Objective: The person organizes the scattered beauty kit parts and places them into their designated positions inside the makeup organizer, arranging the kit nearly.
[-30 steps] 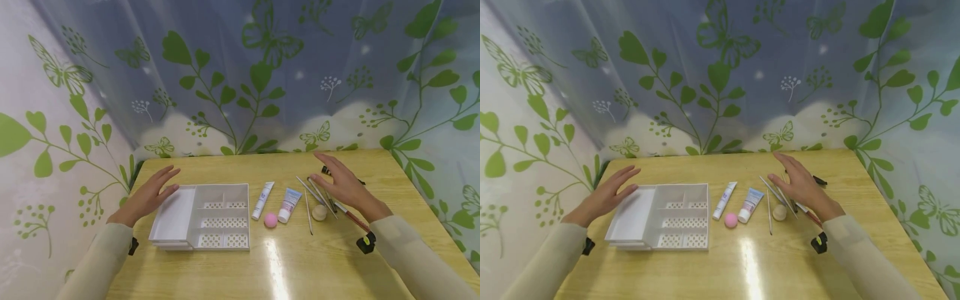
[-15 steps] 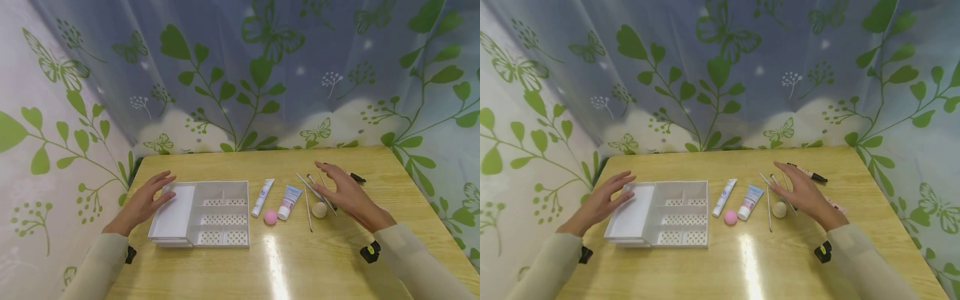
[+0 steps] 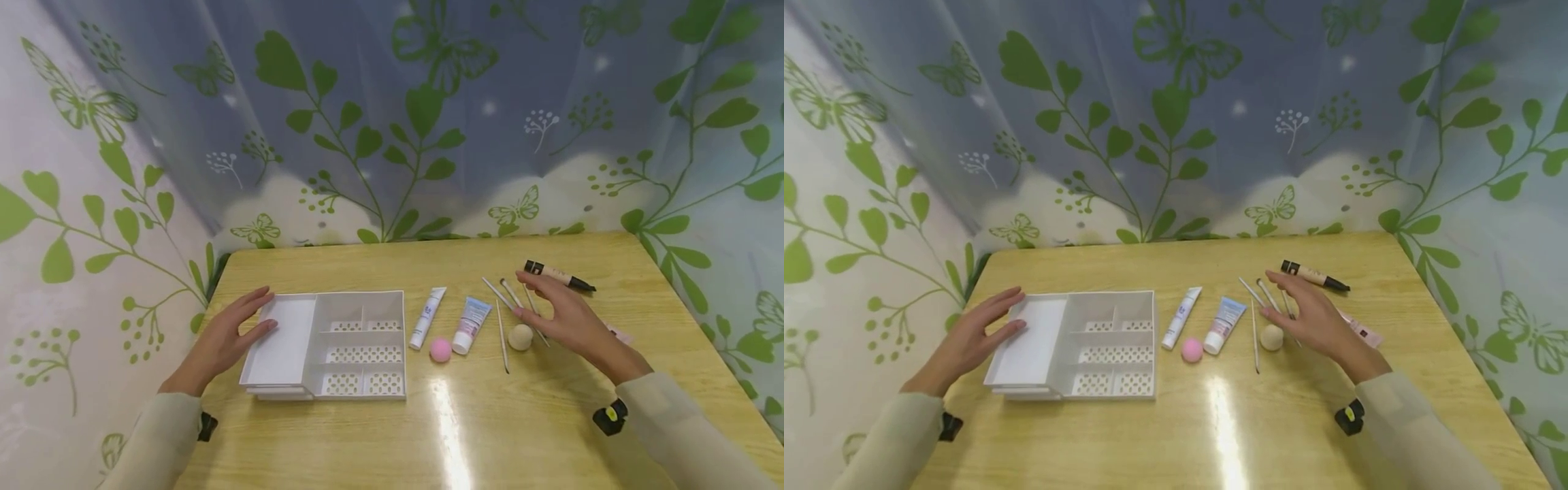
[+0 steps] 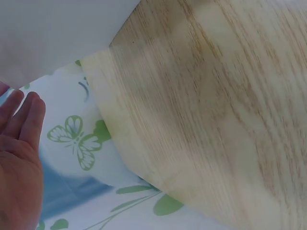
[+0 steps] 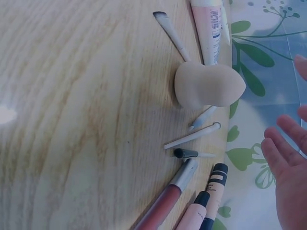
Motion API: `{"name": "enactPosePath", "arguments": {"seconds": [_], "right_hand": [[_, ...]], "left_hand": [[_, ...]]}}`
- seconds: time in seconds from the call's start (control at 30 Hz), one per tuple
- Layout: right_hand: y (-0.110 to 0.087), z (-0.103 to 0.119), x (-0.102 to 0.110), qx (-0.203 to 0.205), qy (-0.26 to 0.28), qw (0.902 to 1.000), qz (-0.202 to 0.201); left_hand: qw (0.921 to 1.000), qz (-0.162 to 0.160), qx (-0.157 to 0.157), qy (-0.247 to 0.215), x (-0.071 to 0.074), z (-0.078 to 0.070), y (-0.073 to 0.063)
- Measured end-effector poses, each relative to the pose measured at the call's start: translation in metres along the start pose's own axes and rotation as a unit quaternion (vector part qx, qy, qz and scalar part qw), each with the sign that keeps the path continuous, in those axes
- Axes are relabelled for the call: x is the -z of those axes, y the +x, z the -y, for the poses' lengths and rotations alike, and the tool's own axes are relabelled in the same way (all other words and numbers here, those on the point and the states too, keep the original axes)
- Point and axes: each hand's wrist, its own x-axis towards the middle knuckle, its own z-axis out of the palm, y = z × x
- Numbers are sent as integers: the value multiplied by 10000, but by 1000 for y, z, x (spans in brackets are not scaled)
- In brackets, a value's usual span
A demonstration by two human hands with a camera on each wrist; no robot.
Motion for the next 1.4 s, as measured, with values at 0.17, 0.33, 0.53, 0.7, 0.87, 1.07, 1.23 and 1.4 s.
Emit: {"name": "enactPosePath", "arguments": {"seconds": [0.17, 0.33, 0.53, 0.7, 0.87, 1.07, 1.23, 1.4], "right_hand": [[-2, -3, -3, 148, -46, 9999, -69], [-6, -6, -5, 222, -108, 9996, -123], [-12, -8, -6, 98, -199, 9997, -48], [-17, -14, -8, -62, -268, 9996, 82], [-21, -22, -12, -60, -425, 9987, 256], [-24, -27, -18, 259, -613, 9977, 113], [-25, -29, -23, 442, -602, 9972, -15], [-25, -29, -25, 516, -423, 9978, 8]], "left_hand": [[9999, 7, 90, -55, 1, 1, -6], [9999, -73, 80, -59, 1, 2, -7], [9996, -256, 0, 72, -1, 2, -7], [9995, -296, -41, 120, -2, 2, -7], [9993, -342, -98, 96, -3, 2, -6], [9993, -322, -131, 146, -4, 3, -5], [9992, -313, -128, 205, -4, 3, -6], [9991, -341, -148, 201, -2, 1, -8]]}}
